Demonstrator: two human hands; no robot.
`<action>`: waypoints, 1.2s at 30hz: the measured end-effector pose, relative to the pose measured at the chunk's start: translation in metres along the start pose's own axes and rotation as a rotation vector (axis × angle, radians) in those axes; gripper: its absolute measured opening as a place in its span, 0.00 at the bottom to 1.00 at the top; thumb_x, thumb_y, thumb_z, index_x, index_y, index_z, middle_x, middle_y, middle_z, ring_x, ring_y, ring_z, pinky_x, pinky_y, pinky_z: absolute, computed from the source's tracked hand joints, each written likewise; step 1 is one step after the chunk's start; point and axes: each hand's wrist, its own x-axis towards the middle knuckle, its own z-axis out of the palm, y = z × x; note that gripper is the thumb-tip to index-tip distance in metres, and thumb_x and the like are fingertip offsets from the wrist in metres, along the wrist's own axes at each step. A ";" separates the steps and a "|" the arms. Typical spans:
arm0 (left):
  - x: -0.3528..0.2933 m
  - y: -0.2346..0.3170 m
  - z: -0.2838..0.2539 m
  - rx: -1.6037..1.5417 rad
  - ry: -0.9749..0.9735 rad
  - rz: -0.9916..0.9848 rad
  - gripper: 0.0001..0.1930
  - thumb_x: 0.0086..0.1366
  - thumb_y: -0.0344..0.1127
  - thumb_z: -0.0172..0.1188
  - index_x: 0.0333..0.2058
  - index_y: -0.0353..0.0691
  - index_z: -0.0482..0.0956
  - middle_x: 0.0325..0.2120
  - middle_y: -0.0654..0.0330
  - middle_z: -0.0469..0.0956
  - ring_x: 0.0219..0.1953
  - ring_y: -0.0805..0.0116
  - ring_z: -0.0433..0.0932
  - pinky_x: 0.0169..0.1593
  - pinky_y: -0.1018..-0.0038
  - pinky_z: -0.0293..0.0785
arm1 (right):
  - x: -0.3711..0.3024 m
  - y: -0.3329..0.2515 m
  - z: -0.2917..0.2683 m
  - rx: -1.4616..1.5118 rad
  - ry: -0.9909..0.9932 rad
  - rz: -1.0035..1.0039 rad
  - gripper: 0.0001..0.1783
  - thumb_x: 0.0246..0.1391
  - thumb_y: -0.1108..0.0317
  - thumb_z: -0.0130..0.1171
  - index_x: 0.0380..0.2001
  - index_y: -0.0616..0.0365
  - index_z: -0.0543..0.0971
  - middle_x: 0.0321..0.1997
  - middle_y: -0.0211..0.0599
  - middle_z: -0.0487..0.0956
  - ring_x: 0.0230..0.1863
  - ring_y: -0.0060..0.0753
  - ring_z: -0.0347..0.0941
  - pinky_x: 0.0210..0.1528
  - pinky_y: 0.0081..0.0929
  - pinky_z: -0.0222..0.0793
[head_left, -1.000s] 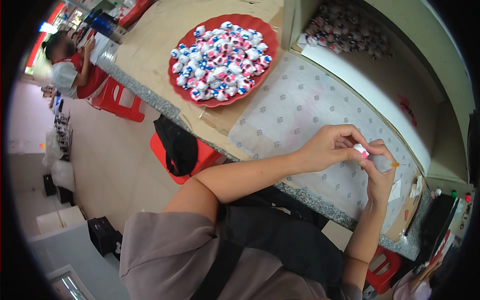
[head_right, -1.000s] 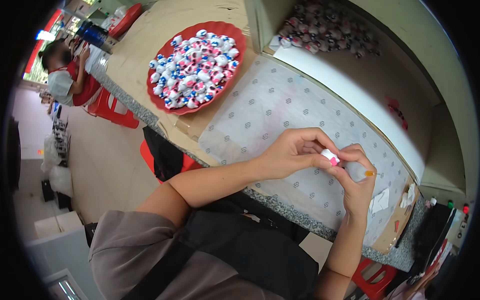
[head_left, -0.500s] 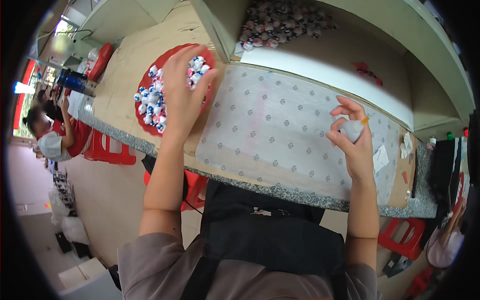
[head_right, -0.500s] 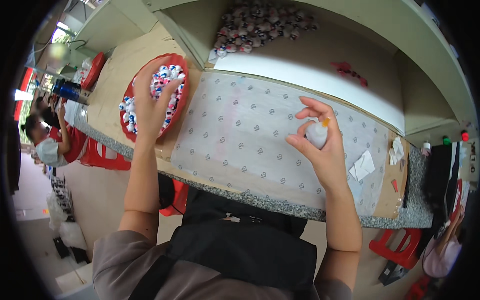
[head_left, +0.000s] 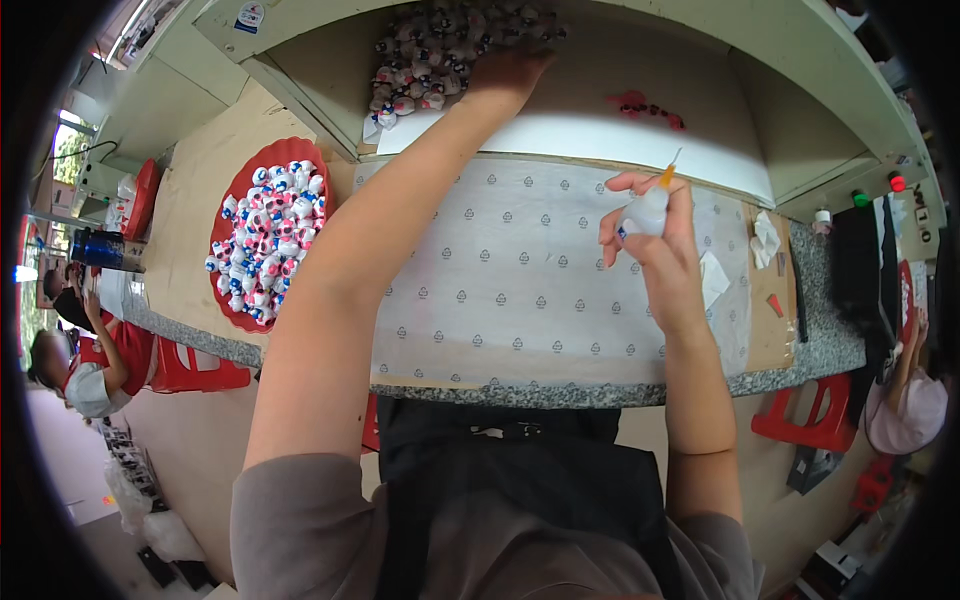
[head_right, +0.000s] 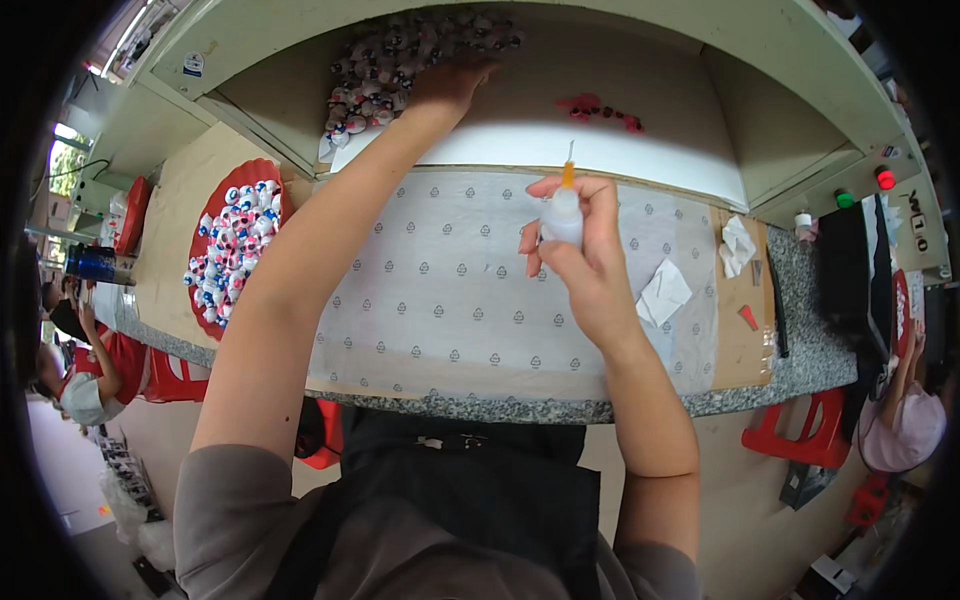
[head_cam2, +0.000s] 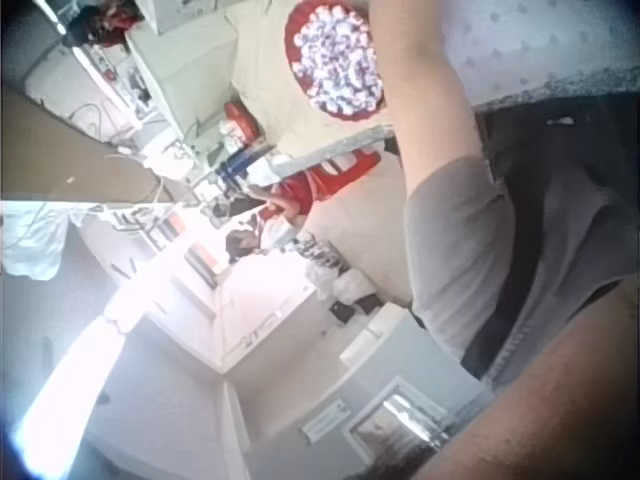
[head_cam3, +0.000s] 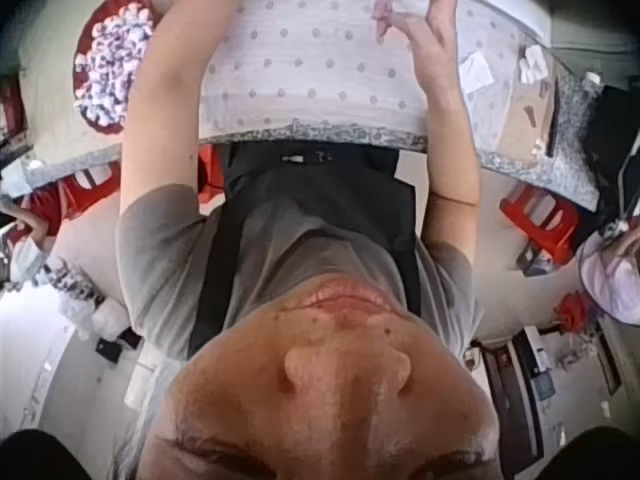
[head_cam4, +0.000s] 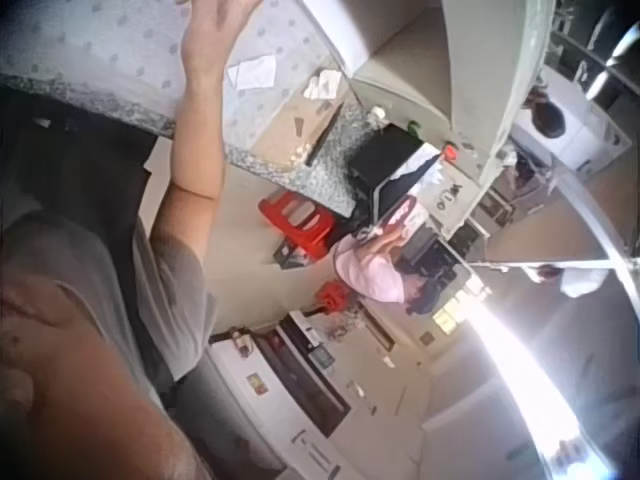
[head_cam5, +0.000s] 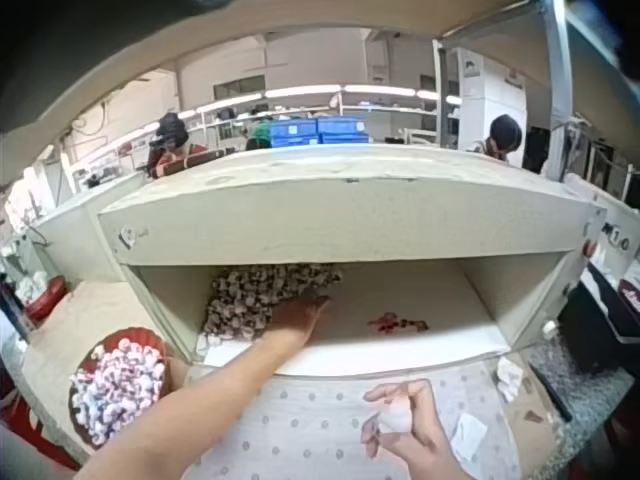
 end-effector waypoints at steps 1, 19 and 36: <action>-0.009 -0.005 0.000 0.125 0.050 0.161 0.14 0.50 0.24 0.47 0.35 0.47 0.73 0.37 0.58 0.71 0.38 0.58 0.71 0.41 0.68 0.68 | 0.000 -0.003 0.001 0.004 0.007 -0.013 0.19 0.36 0.78 0.42 0.37 0.57 0.58 0.44 0.44 0.62 0.29 0.31 0.66 0.27 0.25 0.64; -0.140 0.084 -0.121 -1.718 -0.090 -0.787 0.16 0.55 0.26 0.52 0.44 0.34 0.66 0.37 0.58 0.72 0.39 0.68 0.72 0.44 0.76 0.68 | -0.004 -0.012 0.006 0.222 0.251 -0.262 0.15 0.41 0.79 0.55 0.35 0.63 0.66 0.35 0.40 0.69 0.30 0.24 0.66 0.26 0.18 0.63; -0.162 0.093 -0.127 -1.747 0.076 -0.785 0.20 0.50 0.22 0.56 0.44 0.34 0.66 0.35 0.59 0.72 0.35 0.75 0.72 0.42 0.80 0.69 | -0.016 0.000 0.021 -0.457 -0.103 -0.707 0.25 0.25 0.77 0.69 0.31 0.59 0.68 0.31 0.38 0.68 0.25 0.27 0.67 0.26 0.18 0.65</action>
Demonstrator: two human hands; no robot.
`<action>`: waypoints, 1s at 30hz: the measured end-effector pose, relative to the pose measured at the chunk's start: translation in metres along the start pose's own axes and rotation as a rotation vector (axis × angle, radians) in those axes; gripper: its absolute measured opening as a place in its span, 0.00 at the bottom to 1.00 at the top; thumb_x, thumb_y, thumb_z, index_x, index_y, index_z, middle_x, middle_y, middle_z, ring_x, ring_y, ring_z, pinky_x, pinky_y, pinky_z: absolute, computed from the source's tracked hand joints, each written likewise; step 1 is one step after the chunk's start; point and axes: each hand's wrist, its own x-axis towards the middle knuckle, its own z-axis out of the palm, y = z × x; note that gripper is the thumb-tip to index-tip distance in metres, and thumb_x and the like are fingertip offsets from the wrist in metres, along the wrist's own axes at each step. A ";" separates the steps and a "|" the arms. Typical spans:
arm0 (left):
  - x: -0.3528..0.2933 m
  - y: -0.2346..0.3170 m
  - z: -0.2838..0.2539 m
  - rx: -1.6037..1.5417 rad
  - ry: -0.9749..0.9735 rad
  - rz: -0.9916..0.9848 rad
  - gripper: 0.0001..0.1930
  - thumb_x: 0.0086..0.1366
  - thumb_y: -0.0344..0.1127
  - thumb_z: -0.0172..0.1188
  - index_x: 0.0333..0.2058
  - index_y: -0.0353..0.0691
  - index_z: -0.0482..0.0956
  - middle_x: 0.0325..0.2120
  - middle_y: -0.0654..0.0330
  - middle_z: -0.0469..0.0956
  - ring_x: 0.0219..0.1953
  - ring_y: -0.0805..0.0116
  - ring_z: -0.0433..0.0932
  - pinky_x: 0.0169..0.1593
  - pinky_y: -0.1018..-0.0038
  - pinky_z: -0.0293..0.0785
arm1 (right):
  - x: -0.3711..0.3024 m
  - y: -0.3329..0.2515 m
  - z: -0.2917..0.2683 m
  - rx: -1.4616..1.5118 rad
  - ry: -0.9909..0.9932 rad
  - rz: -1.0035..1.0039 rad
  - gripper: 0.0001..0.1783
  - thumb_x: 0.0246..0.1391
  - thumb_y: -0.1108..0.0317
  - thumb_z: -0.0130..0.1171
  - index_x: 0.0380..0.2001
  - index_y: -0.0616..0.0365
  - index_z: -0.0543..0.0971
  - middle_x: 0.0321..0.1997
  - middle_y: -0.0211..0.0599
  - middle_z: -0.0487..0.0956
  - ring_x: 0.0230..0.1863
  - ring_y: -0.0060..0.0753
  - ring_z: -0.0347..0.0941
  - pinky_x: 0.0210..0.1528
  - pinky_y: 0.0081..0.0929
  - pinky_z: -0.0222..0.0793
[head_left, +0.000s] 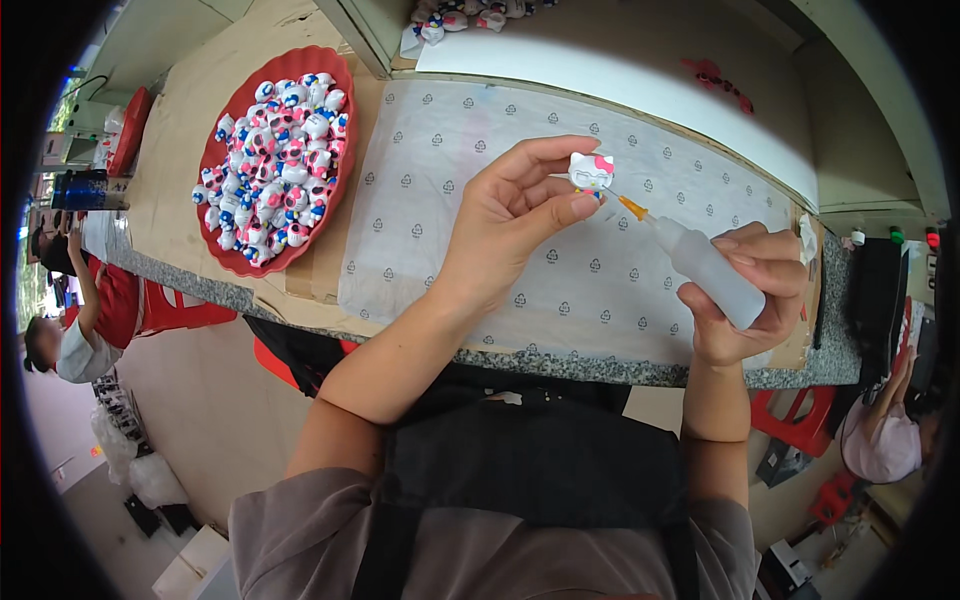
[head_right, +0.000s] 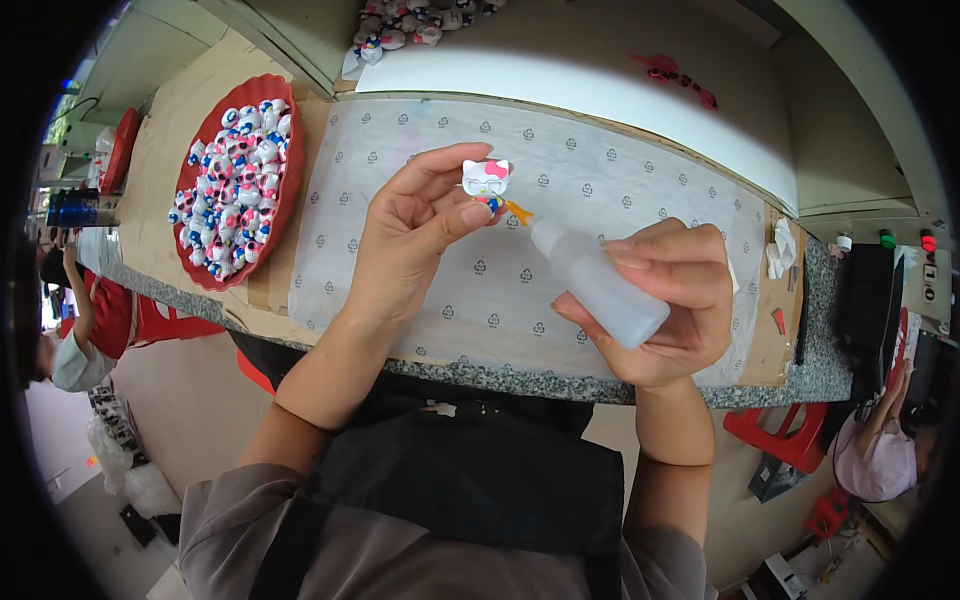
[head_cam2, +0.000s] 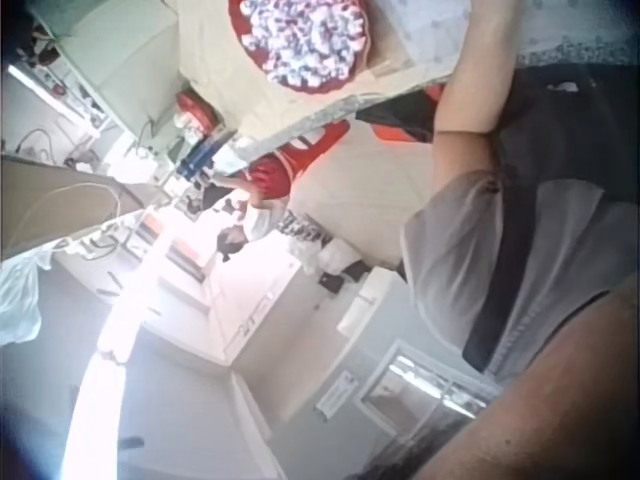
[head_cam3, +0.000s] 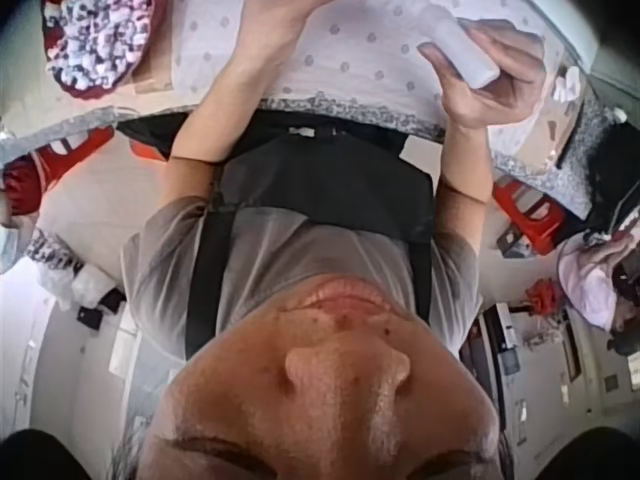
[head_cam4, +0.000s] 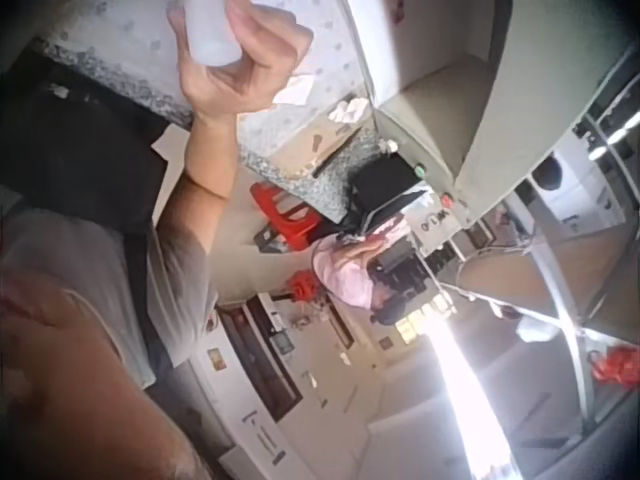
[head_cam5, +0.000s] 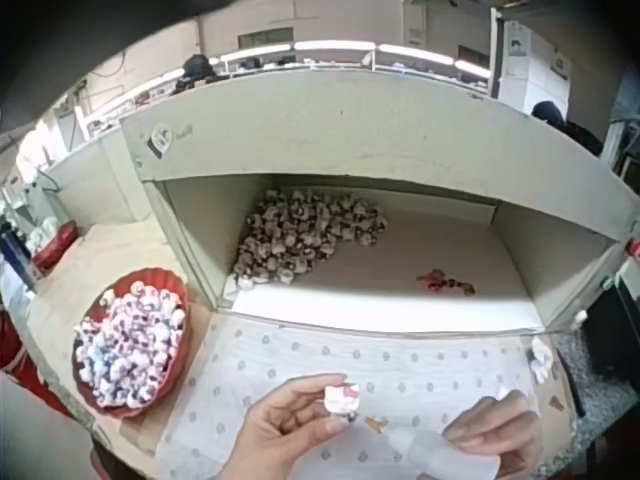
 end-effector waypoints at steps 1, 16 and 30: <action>0.000 0.000 0.000 0.000 -0.009 0.007 0.20 0.50 0.22 0.56 0.44 0.34 0.66 0.34 0.60 0.72 0.35 0.76 0.72 0.42 0.80 0.69 | 0.000 0.000 0.001 -0.003 -0.006 -0.014 0.25 0.25 0.77 0.69 0.31 0.59 0.68 0.31 0.39 0.68 0.25 0.27 0.67 0.26 0.18 0.65; -0.001 -0.002 0.001 0.000 -0.023 -0.027 0.20 0.50 0.22 0.55 0.44 0.35 0.67 0.35 0.60 0.72 0.36 0.76 0.71 0.42 0.81 0.68 | -0.004 -0.004 0.002 -0.043 -0.006 0.043 0.21 0.29 0.73 0.67 0.28 0.58 0.68 0.28 0.36 0.67 0.24 0.26 0.65 0.27 0.20 0.63; 0.000 -0.002 0.000 -0.026 -0.039 -0.061 0.20 0.50 0.22 0.57 0.44 0.35 0.67 0.36 0.59 0.72 0.38 0.75 0.72 0.44 0.80 0.68 | -0.003 0.001 0.001 -0.008 -0.001 -0.047 0.26 0.24 0.78 0.69 0.31 0.58 0.67 0.30 0.39 0.67 0.25 0.26 0.66 0.25 0.17 0.63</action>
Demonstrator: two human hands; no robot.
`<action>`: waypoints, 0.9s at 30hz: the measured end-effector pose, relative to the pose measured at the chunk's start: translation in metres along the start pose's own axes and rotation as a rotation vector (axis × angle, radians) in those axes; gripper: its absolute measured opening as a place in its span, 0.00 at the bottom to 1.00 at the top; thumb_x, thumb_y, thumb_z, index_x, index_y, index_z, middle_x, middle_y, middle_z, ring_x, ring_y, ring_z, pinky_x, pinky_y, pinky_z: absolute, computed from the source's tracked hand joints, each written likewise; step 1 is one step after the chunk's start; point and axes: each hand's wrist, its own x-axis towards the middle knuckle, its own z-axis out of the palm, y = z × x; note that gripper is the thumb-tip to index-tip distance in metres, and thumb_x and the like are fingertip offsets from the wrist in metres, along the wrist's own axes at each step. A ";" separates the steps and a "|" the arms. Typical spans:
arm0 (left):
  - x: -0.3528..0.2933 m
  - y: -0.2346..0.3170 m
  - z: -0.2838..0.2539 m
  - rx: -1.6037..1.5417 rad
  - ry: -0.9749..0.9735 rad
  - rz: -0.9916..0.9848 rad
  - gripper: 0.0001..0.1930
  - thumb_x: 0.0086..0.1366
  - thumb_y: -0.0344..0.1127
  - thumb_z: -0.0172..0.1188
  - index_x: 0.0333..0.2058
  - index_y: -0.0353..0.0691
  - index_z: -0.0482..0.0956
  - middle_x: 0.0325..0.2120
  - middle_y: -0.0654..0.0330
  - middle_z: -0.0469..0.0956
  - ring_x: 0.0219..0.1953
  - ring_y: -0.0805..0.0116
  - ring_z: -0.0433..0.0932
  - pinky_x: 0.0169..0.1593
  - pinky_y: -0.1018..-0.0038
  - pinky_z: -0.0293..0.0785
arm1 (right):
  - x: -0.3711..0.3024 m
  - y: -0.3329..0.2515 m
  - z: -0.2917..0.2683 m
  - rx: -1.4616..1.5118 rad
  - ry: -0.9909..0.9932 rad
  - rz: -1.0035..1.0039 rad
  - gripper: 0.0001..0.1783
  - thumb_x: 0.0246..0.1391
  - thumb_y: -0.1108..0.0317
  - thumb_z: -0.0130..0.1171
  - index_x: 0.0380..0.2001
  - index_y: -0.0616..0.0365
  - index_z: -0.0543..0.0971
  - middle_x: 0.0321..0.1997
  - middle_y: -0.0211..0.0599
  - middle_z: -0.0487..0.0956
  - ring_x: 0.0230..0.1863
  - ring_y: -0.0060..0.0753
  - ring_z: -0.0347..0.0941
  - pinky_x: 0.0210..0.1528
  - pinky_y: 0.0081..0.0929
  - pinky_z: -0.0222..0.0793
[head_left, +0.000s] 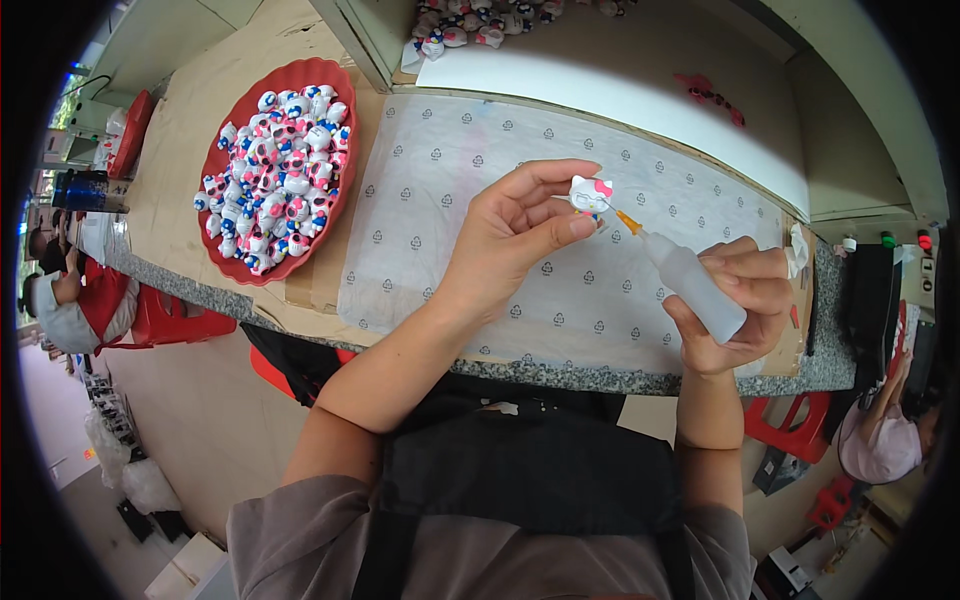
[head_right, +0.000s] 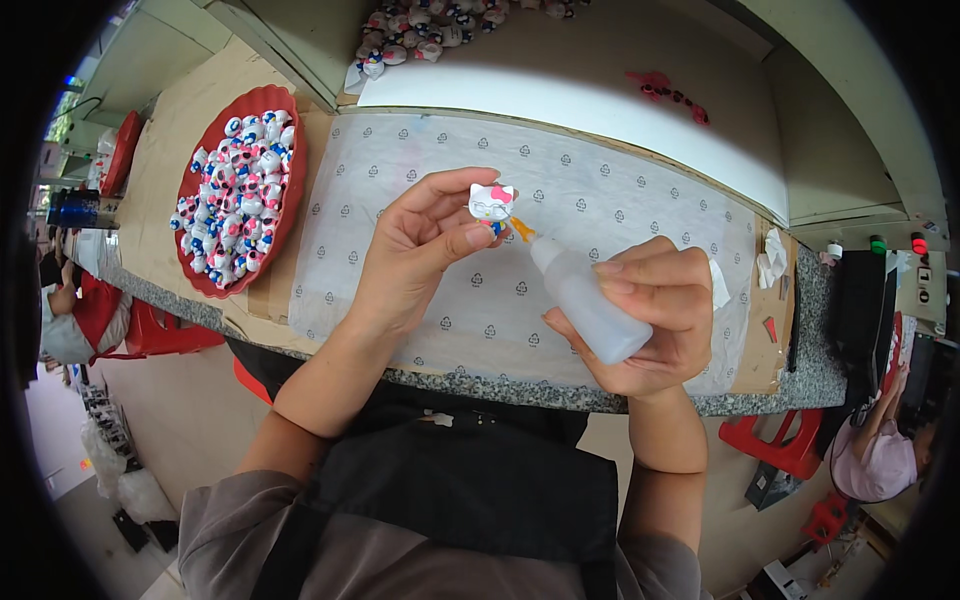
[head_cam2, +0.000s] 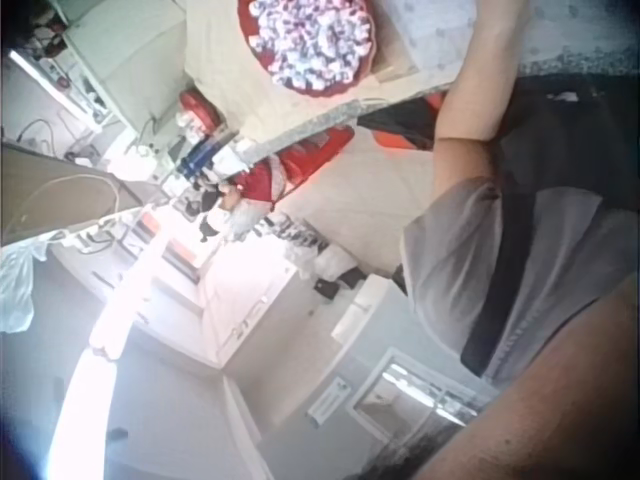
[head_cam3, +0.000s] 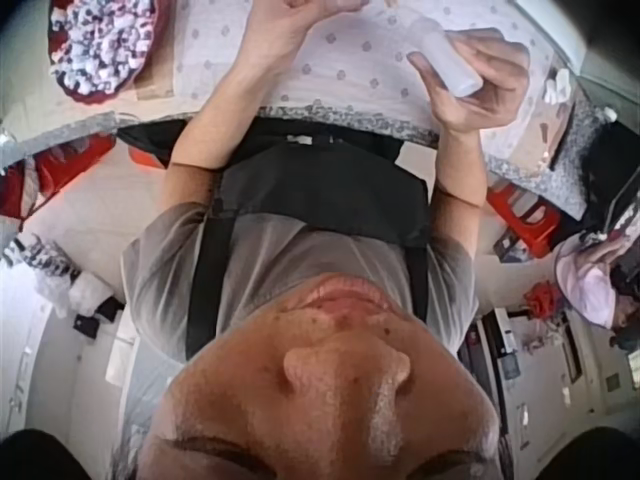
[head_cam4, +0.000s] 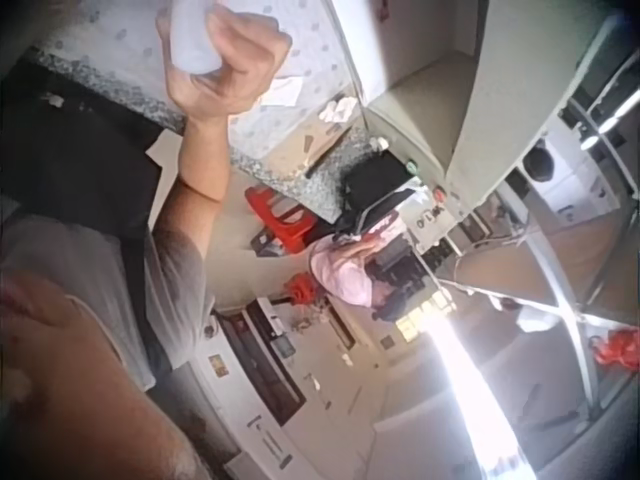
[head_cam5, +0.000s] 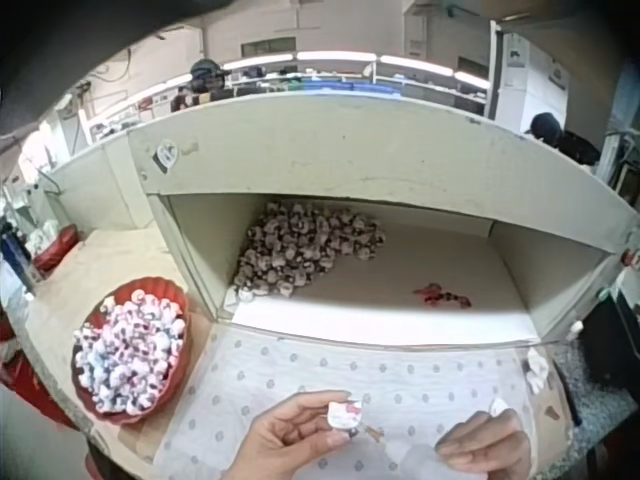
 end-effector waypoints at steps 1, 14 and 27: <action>-0.001 0.000 0.000 0.003 0.004 -0.007 0.20 0.50 0.22 0.57 0.44 0.35 0.67 0.36 0.59 0.72 0.38 0.75 0.72 0.44 0.80 0.68 | 0.000 0.000 0.001 0.006 0.004 -0.004 0.26 0.23 0.78 0.69 0.31 0.58 0.68 0.30 0.39 0.67 0.25 0.26 0.66 0.25 0.17 0.64; -0.003 0.002 0.005 0.042 0.004 -0.008 0.18 0.51 0.22 0.56 0.43 0.36 0.68 0.29 0.66 0.71 0.31 0.83 0.69 0.37 0.86 0.68 | 0.001 -0.003 0.002 0.004 -0.012 0.000 0.26 0.22 0.78 0.69 0.30 0.58 0.68 0.29 0.38 0.68 0.23 0.25 0.66 0.23 0.17 0.64; -0.003 0.003 0.003 0.016 0.005 -0.010 0.20 0.50 0.21 0.56 0.44 0.35 0.67 0.37 0.60 0.71 0.39 0.76 0.71 0.44 0.82 0.68 | 0.000 -0.004 0.001 -0.020 -0.003 0.043 0.23 0.27 0.77 0.67 0.30 0.57 0.67 0.29 0.37 0.66 0.25 0.26 0.65 0.26 0.19 0.64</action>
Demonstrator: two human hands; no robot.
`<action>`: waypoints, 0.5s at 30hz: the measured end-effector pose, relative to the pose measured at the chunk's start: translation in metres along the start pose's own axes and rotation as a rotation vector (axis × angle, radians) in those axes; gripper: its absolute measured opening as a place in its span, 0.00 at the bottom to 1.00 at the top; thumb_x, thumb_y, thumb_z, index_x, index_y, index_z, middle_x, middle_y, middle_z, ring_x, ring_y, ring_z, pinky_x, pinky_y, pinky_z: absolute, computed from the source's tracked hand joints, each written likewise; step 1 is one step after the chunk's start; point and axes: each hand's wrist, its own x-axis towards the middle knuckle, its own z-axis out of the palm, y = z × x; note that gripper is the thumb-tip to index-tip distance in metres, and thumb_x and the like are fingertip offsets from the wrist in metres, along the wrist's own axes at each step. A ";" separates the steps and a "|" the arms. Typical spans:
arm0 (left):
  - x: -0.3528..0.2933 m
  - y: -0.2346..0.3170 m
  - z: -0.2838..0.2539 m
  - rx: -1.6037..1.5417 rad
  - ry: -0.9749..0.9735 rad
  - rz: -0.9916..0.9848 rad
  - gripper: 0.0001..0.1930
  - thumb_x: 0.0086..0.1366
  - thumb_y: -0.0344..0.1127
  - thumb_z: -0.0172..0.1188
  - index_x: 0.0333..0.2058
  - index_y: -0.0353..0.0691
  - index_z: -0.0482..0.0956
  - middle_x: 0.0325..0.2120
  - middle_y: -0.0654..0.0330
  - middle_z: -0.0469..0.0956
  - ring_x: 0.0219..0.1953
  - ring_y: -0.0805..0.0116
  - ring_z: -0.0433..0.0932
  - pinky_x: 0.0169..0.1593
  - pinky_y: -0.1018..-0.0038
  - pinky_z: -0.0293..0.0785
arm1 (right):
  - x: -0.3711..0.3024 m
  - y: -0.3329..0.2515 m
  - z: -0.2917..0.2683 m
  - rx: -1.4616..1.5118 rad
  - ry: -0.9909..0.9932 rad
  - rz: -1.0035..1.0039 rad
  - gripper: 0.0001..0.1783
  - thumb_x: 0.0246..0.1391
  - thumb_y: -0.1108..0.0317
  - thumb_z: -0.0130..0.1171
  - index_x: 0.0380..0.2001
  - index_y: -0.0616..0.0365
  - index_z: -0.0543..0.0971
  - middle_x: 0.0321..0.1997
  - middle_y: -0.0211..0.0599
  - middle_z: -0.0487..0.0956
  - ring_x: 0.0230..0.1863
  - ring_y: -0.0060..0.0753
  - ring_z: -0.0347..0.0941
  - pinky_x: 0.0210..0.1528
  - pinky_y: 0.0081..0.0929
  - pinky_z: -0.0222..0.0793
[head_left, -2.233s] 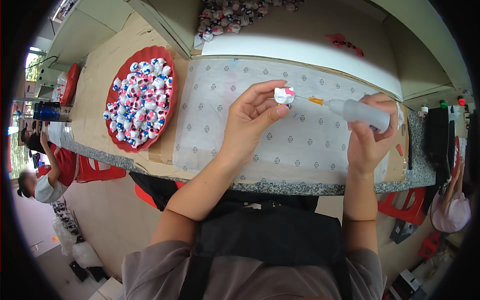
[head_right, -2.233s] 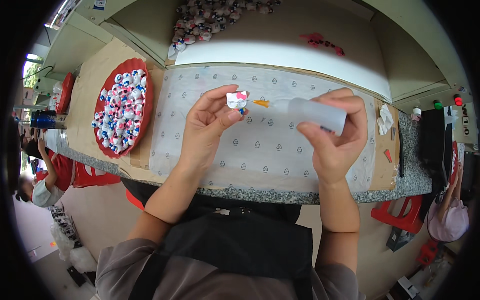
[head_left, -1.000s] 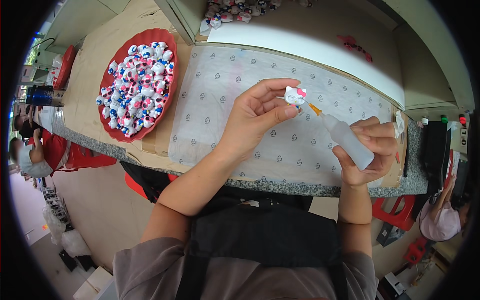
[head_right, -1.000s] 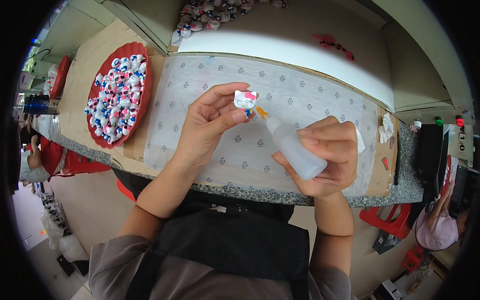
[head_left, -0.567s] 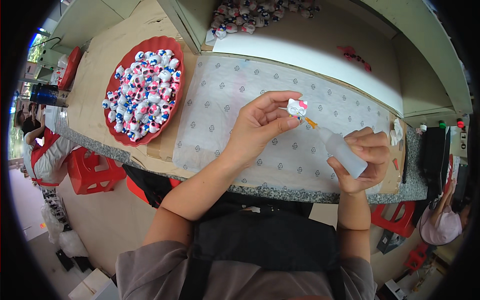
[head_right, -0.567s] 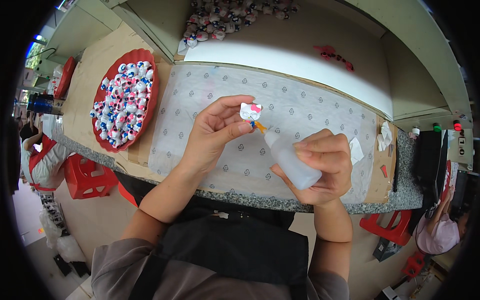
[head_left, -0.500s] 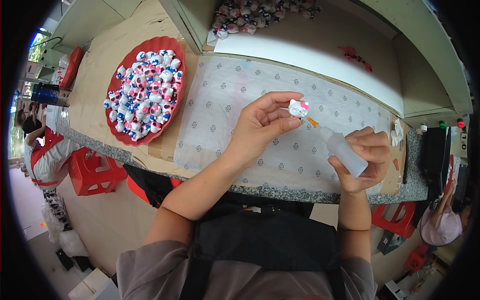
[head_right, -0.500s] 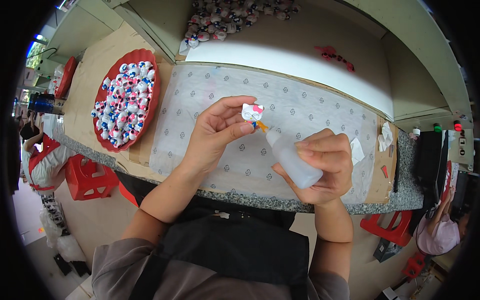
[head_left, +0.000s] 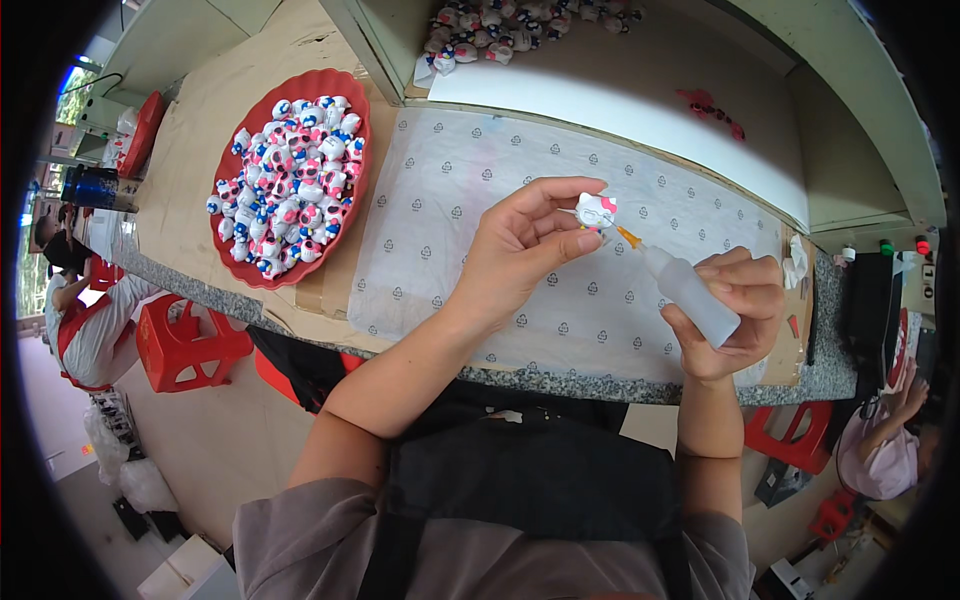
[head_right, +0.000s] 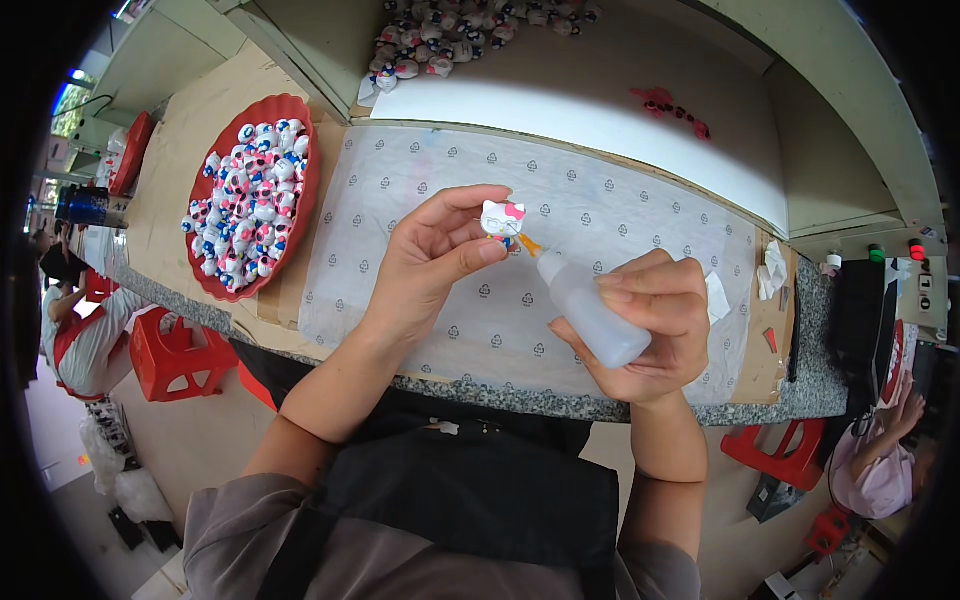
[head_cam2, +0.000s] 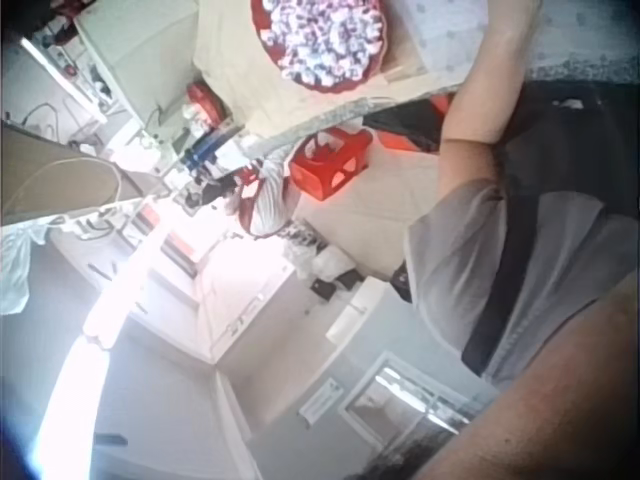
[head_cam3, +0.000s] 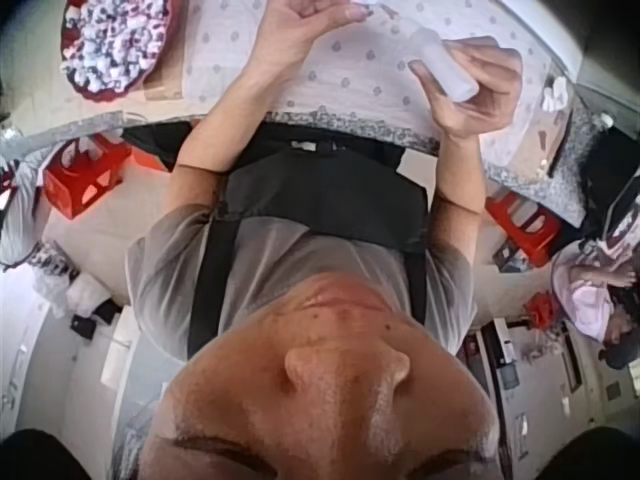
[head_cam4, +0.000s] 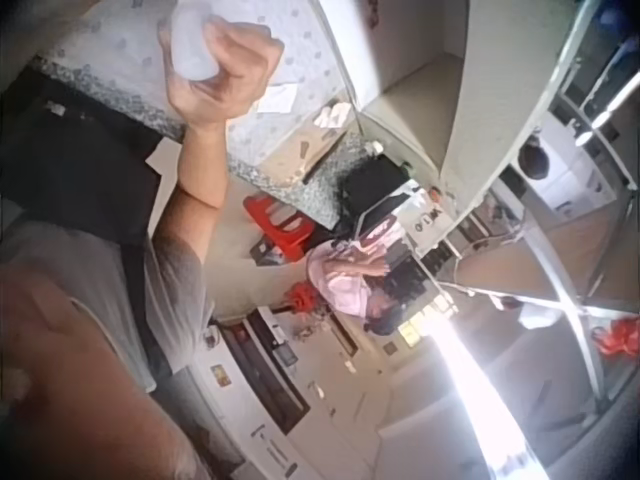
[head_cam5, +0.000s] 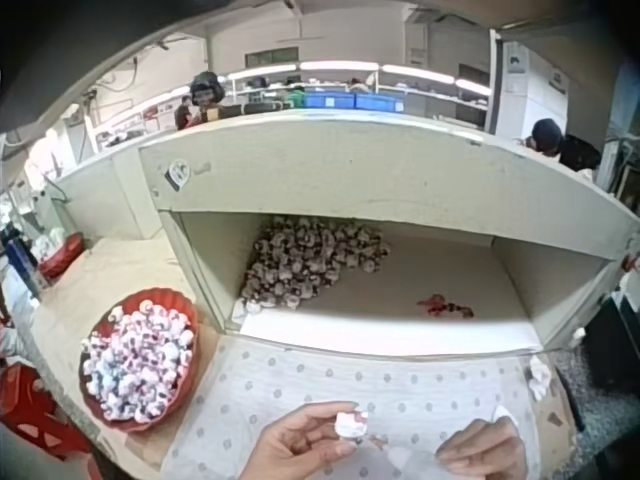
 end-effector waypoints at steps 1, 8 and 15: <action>0.000 0.000 0.000 0.010 0.003 0.011 0.19 0.50 0.21 0.55 0.44 0.35 0.67 0.32 0.63 0.71 0.35 0.80 0.70 0.40 0.84 0.68 | 0.000 0.000 0.000 0.016 -0.009 -0.023 0.25 0.24 0.80 0.68 0.30 0.58 0.68 0.30 0.38 0.67 0.24 0.26 0.66 0.25 0.17 0.63; 0.000 -0.001 0.002 0.012 -0.001 0.019 0.18 0.51 0.22 0.55 0.43 0.36 0.68 0.26 0.67 0.71 0.30 0.83 0.69 0.37 0.86 0.67 | -0.001 -0.002 -0.002 -0.013 0.005 0.010 0.20 0.30 0.74 0.66 0.29 0.57 0.67 0.29 0.36 0.66 0.24 0.26 0.64 0.28 0.21 0.64; 0.000 -0.001 0.001 0.021 0.026 0.037 0.18 0.51 0.22 0.55 0.43 0.36 0.68 0.25 0.67 0.71 0.29 0.84 0.69 0.34 0.88 0.66 | 0.000 0.000 -0.001 0.000 0.005 -0.008 0.22 0.27 0.77 0.67 0.30 0.58 0.68 0.29 0.37 0.66 0.24 0.26 0.65 0.26 0.19 0.64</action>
